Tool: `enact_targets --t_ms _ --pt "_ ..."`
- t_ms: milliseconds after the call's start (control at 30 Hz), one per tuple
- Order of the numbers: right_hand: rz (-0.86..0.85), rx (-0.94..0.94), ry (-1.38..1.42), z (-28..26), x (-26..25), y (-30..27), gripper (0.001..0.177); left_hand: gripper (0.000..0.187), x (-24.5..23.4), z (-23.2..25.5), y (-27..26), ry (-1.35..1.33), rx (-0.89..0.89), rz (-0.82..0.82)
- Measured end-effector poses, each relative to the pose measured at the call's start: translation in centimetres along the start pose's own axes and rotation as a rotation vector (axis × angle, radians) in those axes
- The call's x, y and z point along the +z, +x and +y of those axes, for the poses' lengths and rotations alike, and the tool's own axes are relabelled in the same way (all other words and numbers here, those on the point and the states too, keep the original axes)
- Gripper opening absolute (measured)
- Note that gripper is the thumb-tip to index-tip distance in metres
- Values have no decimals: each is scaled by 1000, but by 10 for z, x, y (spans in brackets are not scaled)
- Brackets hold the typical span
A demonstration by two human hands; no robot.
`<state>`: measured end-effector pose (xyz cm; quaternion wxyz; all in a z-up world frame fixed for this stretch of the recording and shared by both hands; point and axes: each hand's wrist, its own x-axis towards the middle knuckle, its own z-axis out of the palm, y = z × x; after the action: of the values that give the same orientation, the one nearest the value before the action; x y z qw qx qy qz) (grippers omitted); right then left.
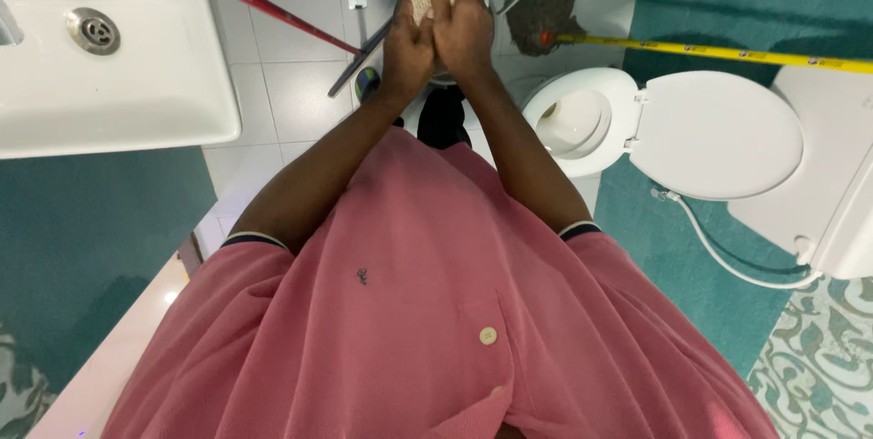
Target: The person cleans a bathroom faucet by hand using a cloth.
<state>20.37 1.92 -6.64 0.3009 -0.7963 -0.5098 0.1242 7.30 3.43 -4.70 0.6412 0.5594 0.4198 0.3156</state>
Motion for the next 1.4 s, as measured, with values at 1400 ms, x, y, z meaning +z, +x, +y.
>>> enact_targets --t_ms 1400 --pt "-776 610 1056 5 -73 -128 79 50 -2 65 -177 276 -352 116"
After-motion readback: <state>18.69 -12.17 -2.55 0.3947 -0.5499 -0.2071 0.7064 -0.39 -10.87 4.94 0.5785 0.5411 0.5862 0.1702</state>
